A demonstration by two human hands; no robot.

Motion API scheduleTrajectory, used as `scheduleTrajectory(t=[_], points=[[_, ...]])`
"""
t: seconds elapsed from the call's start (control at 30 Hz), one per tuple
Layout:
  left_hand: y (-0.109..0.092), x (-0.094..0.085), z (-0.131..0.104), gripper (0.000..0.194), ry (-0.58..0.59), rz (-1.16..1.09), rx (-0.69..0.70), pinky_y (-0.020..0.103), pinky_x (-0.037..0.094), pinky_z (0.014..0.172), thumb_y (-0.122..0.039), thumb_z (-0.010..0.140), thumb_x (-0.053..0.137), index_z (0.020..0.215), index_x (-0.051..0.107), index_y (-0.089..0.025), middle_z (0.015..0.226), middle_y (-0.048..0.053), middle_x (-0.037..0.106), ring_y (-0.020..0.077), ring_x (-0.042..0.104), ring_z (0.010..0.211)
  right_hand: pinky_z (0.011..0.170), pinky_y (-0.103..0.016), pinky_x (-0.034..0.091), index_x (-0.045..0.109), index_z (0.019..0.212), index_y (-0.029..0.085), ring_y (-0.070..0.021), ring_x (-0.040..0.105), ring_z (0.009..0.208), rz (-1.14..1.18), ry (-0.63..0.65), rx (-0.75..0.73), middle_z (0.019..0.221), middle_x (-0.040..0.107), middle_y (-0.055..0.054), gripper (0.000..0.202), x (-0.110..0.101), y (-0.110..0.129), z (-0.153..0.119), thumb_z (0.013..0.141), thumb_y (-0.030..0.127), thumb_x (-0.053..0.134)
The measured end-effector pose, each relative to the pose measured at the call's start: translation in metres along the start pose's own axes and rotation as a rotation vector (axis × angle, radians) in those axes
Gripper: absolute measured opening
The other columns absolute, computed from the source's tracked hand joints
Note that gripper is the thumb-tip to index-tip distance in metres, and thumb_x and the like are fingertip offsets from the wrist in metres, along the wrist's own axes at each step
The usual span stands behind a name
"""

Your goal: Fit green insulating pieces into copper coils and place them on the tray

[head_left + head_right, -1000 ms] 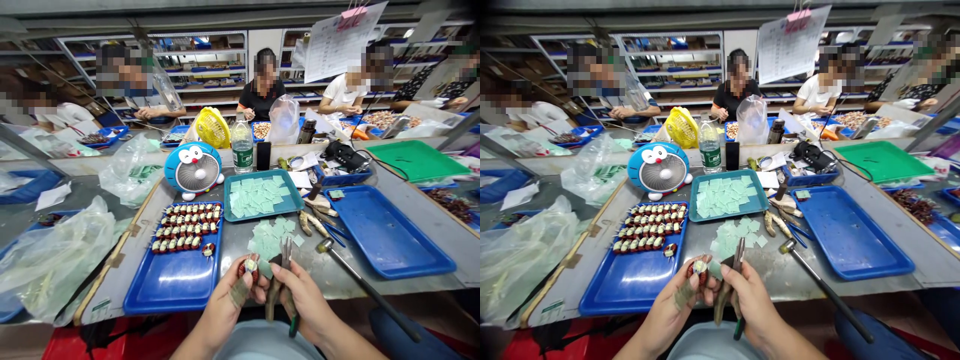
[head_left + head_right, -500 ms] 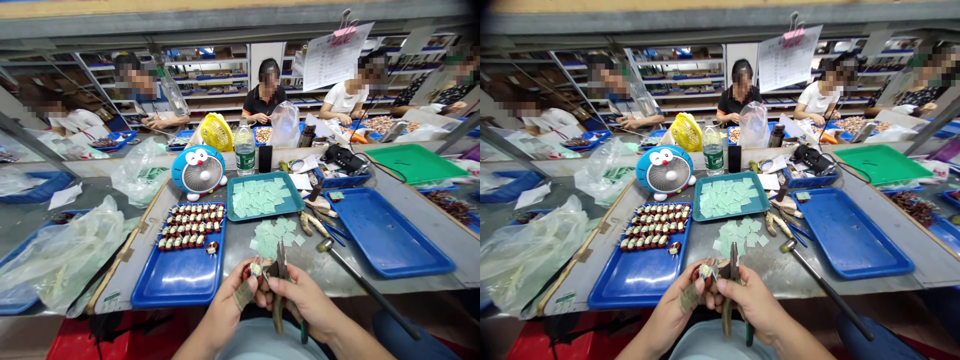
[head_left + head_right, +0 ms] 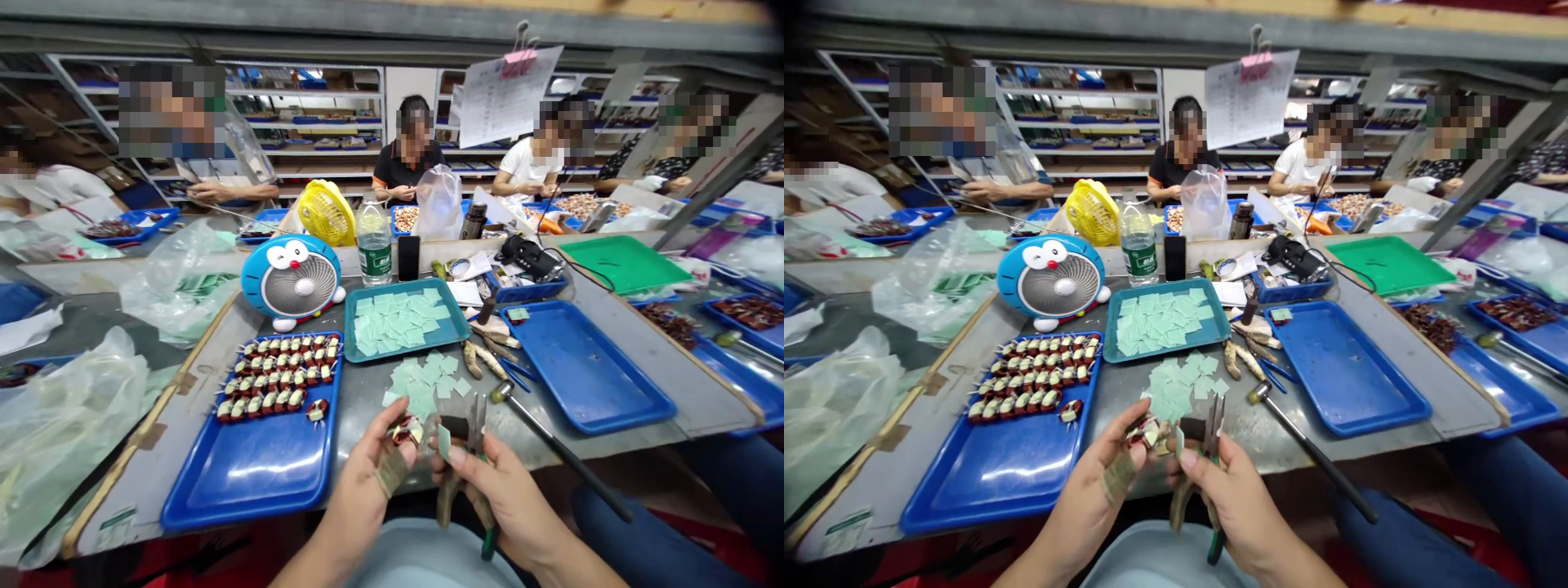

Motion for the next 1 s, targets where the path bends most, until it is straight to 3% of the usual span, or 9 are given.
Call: scheduleTrajectory(t=[0.1, 0.2, 0.3, 0.43, 0.67, 0.8, 1.0], points=[[-0.002, 0.004, 0.003, 0.051, 0.044, 0.131, 0.011, 0.039, 0.052, 0.096, -0.031, 0.084, 0.079, 0.13, 0.057, -0.023, 0.122, 0.012, 0.065, 0.0269, 0.064, 0.11, 0.09, -0.033, 0.053, 0.069, 0.115, 0.02, -0.0186, 0.068, 0.091, 0.029, 0.002, -0.064, 0.104, 0.074, -0.008, 0.04, 0.0, -0.001, 0.001, 0.085, 0.045, 0.078], [-0.006, 0.001, 0.004, 0.04, 0.011, 0.307, 0.102, 0.037, 0.051, 0.098, -0.027, 0.084, 0.078, 0.119, 0.059, -0.024, 0.128, 0.011, 0.062, 0.0277, 0.063, 0.116, 0.102, -0.04, 0.049, 0.068, 0.119, 0.021, -0.0223, 0.068, 0.104, 0.026, 0.011, -0.136, 0.116, 0.072, -0.01, 0.038, -0.002, -0.002, 0.004, 0.088, 0.041, 0.075], [-0.008, -0.003, 0.004, 0.033, 0.019, 0.531, 0.201, 0.033, 0.052, 0.094, -0.023, 0.086, 0.075, 0.115, 0.061, -0.027, 0.121, 0.008, 0.064, 0.0245, 0.066, 0.108, 0.109, -0.044, 0.045, 0.067, 0.124, 0.022, -0.0263, 0.065, 0.117, -0.041, 0.001, -0.182, 0.124, 0.07, -0.011, 0.04, -0.006, -0.002, 0.007, 0.089, 0.041, 0.074], [-0.013, -0.003, 0.004, 0.029, 0.039, 0.708, 0.29, 0.031, 0.051, 0.088, -0.021, 0.087, 0.073, 0.114, 0.064, -0.027, 0.112, 0.007, 0.066, 0.0227, 0.067, 0.098, 0.108, -0.043, 0.046, 0.067, 0.125, 0.023, -0.0274, 0.065, 0.117, -0.182, -0.052, -0.212, 0.125, 0.07, -0.011, 0.042, -0.01, 0.0, 0.011, 0.089, 0.044, 0.074], [-0.02, 0.006, 0.006, 0.022, 0.063, 0.711, 0.325, 0.03, 0.053, 0.086, -0.024, 0.093, 0.066, 0.115, 0.064, -0.026, 0.11, 0.008, 0.069, 0.0238, 0.068, 0.098, 0.112, -0.048, 0.044, 0.066, 0.128, 0.023, -0.0284, 0.063, 0.123, -0.111, -0.081, -0.203, 0.129, 0.068, -0.012, 0.042, -0.018, -0.007, 0.011, 0.091, 0.043, 0.071], [-0.019, 0.003, 0.007, 0.033, 0.035, 0.663, 0.245, 0.032, 0.054, 0.09, -0.027, 0.092, 0.067, 0.125, 0.06, -0.026, 0.117, 0.009, 0.07, 0.0255, 0.07, 0.102, 0.115, -0.046, 0.041, 0.068, 0.125, 0.025, -0.027, 0.063, 0.123, -0.08, -0.107, -0.217, 0.128, 0.069, -0.011, 0.04, -0.018, -0.011, 0.011, 0.089, 0.042, 0.074], [-0.022, 0.0, 0.005, 0.032, -0.01, 0.659, 0.267, 0.032, 0.056, 0.089, -0.026, 0.09, 0.069, 0.122, 0.062, -0.024, 0.117, 0.01, 0.072, 0.0262, 0.071, 0.102, 0.109, -0.046, 0.048, 0.067, 0.128, 0.027, -0.028, 0.066, 0.118, -0.06, -0.104, -0.189, 0.127, 0.07, -0.01, 0.045, -0.016, -0.014, 0.016, 0.086, 0.04, 0.077]])
Point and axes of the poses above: each hand's wrist, its own z-axis towards the middle knuckle, its own x-axis out of the palm, y = z × x, the point moved 3 cm from there along z, towards the middle knuckle
